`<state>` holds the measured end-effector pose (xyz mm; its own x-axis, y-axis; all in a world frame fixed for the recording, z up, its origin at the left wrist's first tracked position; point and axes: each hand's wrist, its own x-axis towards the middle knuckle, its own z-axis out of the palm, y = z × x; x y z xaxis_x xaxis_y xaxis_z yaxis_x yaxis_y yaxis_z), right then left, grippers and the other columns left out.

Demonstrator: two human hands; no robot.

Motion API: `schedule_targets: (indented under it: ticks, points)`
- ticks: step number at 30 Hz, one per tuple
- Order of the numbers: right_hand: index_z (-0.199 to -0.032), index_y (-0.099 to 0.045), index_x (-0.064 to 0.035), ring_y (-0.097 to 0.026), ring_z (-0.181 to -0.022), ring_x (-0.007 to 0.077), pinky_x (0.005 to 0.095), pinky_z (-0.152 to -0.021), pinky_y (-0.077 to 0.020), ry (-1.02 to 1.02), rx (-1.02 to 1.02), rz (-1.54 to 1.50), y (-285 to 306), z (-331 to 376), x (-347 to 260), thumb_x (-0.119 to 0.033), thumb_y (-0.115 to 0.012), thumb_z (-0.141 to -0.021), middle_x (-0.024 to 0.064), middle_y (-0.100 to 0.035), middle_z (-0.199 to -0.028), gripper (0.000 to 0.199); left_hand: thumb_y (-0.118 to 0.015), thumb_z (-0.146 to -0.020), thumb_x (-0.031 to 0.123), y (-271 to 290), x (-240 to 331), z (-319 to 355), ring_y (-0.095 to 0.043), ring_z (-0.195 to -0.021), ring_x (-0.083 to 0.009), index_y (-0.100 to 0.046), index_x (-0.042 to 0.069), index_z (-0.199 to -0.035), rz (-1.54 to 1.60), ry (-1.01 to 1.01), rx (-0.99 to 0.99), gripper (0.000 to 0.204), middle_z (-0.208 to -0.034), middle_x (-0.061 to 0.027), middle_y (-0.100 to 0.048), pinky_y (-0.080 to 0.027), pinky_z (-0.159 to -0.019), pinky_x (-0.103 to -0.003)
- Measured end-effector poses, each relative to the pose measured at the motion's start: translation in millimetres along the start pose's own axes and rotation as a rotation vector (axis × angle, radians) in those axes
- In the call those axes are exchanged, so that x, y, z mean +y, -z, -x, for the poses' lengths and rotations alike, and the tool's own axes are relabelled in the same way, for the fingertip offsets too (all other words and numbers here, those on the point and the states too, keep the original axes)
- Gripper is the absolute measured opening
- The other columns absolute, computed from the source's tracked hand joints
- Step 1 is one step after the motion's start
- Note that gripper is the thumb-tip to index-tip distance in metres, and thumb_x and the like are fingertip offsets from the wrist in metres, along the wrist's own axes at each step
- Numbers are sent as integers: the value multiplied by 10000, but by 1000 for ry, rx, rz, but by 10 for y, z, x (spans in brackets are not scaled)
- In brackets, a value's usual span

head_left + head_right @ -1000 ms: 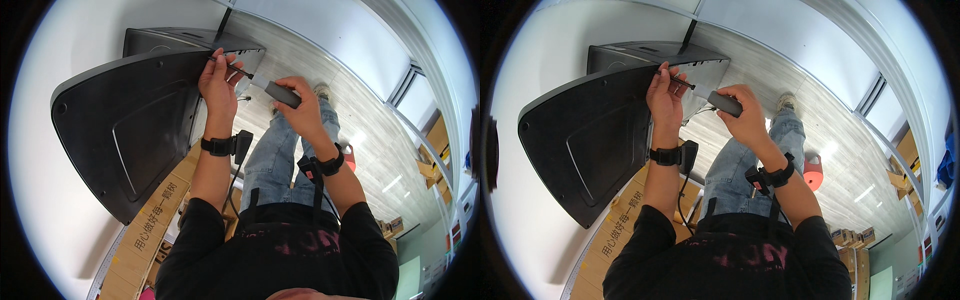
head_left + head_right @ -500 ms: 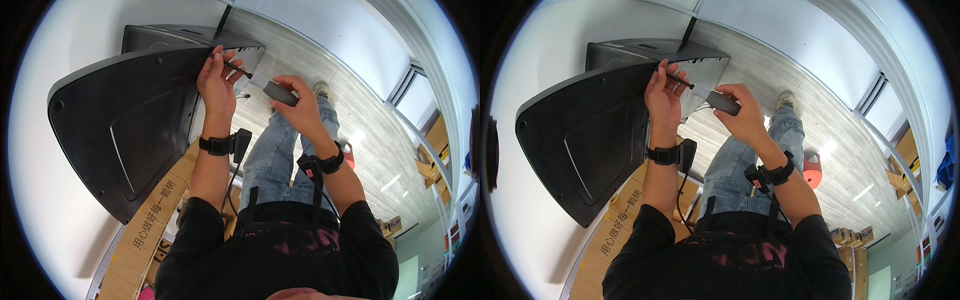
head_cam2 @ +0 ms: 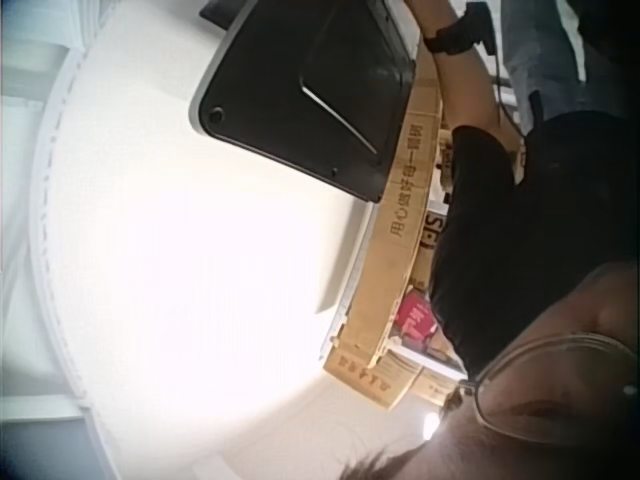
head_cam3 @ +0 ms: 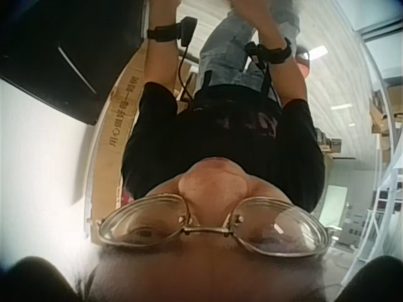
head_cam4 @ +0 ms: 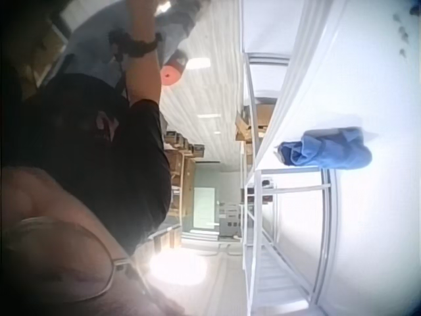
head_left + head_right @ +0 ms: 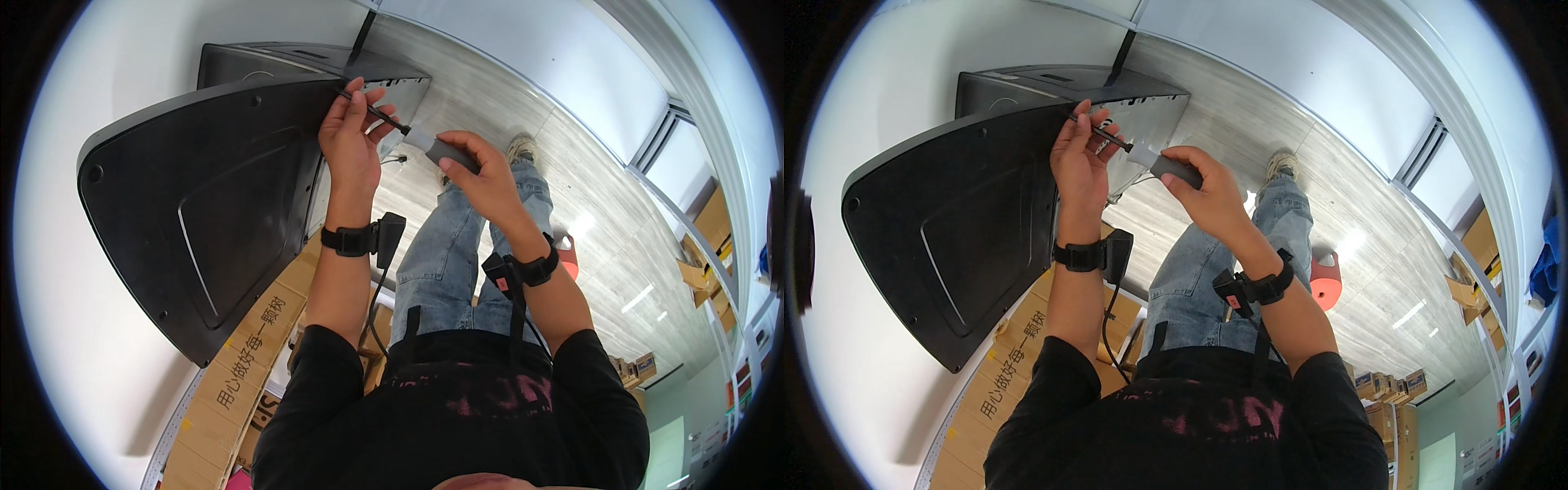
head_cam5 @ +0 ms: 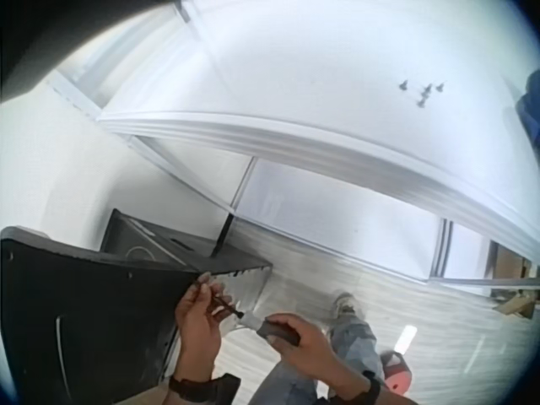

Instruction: The person uses a screwdriver to remove screws from the back panel of a black electronic device, then removes the panel to expose the internal components. The person continues to unscrew additional fasteners from the device's chassis.

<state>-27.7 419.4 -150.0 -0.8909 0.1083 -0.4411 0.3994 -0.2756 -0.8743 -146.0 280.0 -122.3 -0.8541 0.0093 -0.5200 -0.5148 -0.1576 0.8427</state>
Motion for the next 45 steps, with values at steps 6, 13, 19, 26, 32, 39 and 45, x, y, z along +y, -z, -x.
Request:
schedule_targets:
  ticks: [6, 13, 19, 26, 32, 39, 45]
  points:
    - [-1127, -587, -21, -584, -838, 122, 247, -762, -452, -100, -28, -74, 9, -6, -85, -102, -620, -852, 57, -637, -922, 289, -563, -920, 202, 28, -31, -21, -651, -771, -149, -562, 57, -1133, 21, -13, 6, 258, -939, -75, -665, -545, -660, -297]
    - [-1163, -602, -64, -593, -699, 68, 192, -518, -411, -177, -59, -135, 37, -32, -98, -165, -558, -911, 11, -627, -849, 276, -575, -915, 214, 27, -41, -20, -646, -768, -139, -566, 60, -1127, 25, -24, 11, 262, -928, -67, -664, -538, -657, -284]
    - [-1162, -604, -54, -596, -648, 59, 171, -469, -382, -224, -79, -205, 60, -55, -161, -164, -538, -920, 14, -642, -853, 274, -579, -913, 216, 24, -39, -15, -644, -767, -132, -569, 64, -1127, 32, -31, 16, 263, -923, -62, -663, -536, -652, -273]
    - [-1127, -621, -39, -588, -749, 73, 204, -635, -457, 32, 31, -24, 26, -38, -64, -100, -614, -863, 38, -643, -905, 272, -573, -915, 210, 14, -43, -17, -646, -767, -140, -561, 53, -1137, 62, -42, -14, 272, -930, -66, -663, -546, -657, -282]
    - [-1069, -625, -37, -614, -828, 167, 274, -757, -469, 98, 94, 78, -6, 3, -121, -109, -669, -796, 90, -648, -927, 286, -571, -917, 217, 9, -34, -22, -649, -766, -155, -570, 61, -1137, 86, -44, -11, 269, -932, -75, -659, -550, -636, -294]
    - [-1046, -627, -40, -609, -862, 186, 276, -777, -462, 166, 91, 90, 6, -4, -128, -67, -679, -775, 85, -628, -946, 277, -556, -924, 209, 13, -44, -18, -653, -773, -159, -570, 66, -1141, 67, -47, -5, 260, -939, -73, -662, -545, -629, -285]
    - [-1054, -630, -46, -597, -872, 159, 263, -783, -460, 143, 84, 86, 7, 0, -127, -54, -675, -779, 65, -625, -964, 279, -552, -926, 205, 18, -34, -13, -654, -776, -159, -571, 65, -1137, 49, -42, -3, 254, -941, -74, -664, -543, -626, -278]
